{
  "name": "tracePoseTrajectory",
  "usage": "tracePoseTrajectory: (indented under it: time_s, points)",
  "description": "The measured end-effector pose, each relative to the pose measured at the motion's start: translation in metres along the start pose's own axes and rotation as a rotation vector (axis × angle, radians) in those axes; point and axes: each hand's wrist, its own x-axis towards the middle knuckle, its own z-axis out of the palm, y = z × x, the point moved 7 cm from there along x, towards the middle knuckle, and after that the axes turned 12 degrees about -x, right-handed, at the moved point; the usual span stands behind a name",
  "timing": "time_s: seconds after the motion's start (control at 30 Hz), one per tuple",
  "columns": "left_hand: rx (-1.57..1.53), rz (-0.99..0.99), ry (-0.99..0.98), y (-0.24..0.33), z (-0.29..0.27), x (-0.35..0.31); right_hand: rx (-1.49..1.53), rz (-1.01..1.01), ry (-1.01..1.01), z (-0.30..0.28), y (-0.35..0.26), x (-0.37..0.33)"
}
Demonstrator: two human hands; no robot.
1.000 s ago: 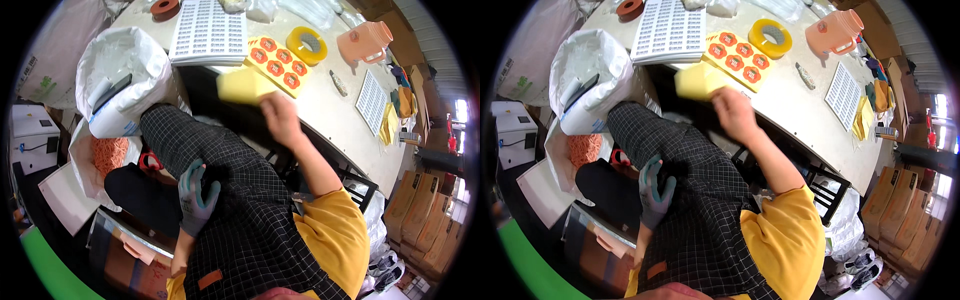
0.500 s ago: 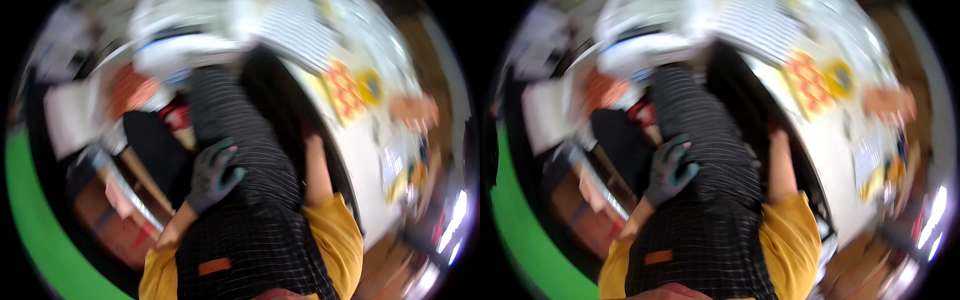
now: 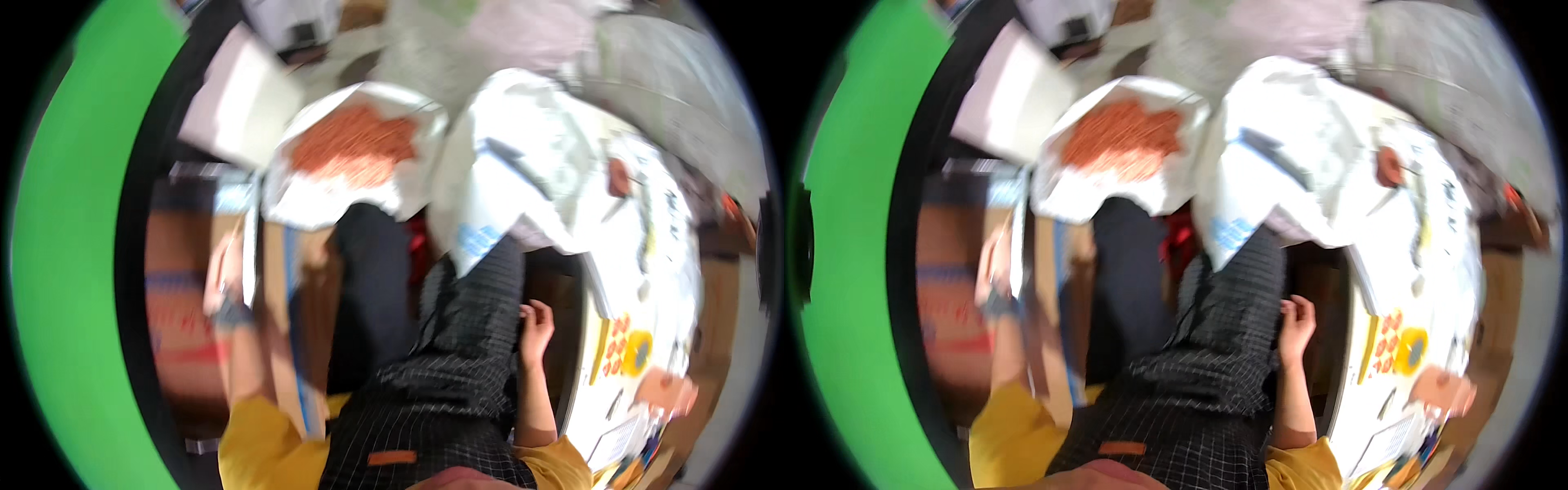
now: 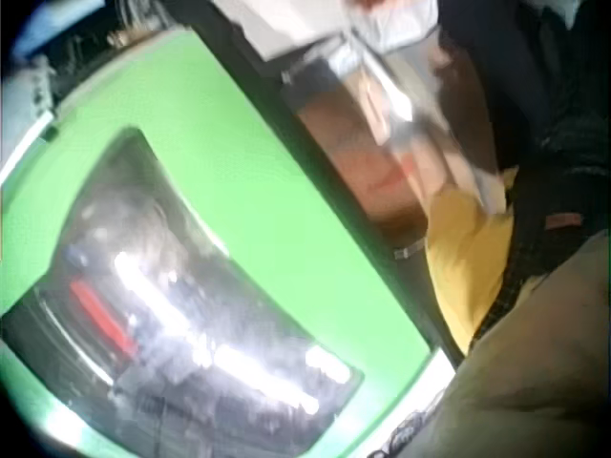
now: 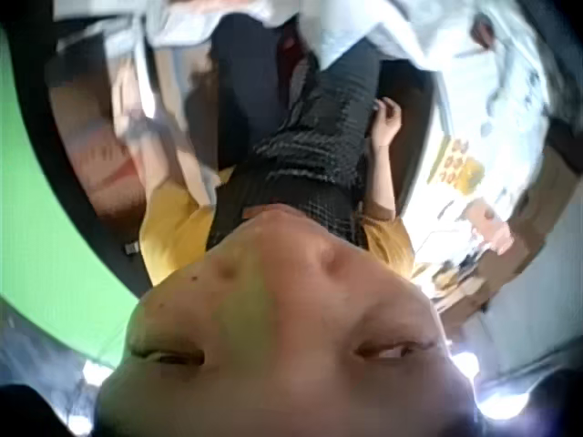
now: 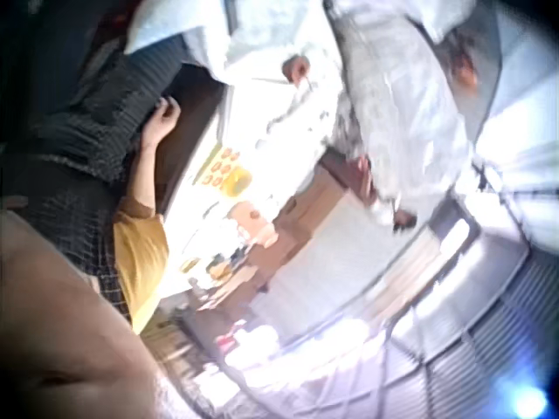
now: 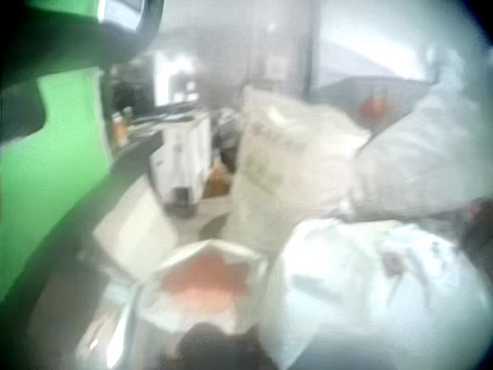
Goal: The person applies labels to orange plastic bottles, smoothing them down by hand and sorting labels from several sheets on a table.
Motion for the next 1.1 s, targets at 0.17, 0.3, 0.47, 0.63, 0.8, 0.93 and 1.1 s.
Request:
tracePoseTrajectory:
  time_s: [0.17, 0.3, 0.47, 0.63, 0.8, 0.93, 1.1]
  points:
    - [0.058, -0.176, -0.069, -0.067, -0.014, 0.069, -0.078, -0.28, 0.024, 0.036, -0.099, 0.006]
    - [-0.199, -0.021, -0.138, -0.045, -0.011, 0.099, -0.121, -0.572, -0.155, 0.097, -0.166, -0.013]
    - [-1.018, 0.175, -0.246, 0.101, -0.002, -0.005, 0.459, -0.335, -0.743, 0.187, -0.185, -0.048]
    - [-0.945, 0.591, -1.076, 0.294, 0.028, -0.125, 0.462, -0.581, -0.607, 0.129, -0.216, -0.072]
    - [-0.586, 0.386, -1.519, 0.316, 0.105, -0.229, 0.182, -0.99, -0.149, 0.051, -0.232, -0.126]
    - [-0.632, 0.54, -1.38, 0.354, 0.077, -0.28, 0.064, -0.868, -0.244, 0.057, -0.243, -0.138]
    - [-0.641, 0.981, -1.083, 0.396, -0.009, -0.296, -0.053, -0.866, -0.044, 0.056, -0.248, -0.123]
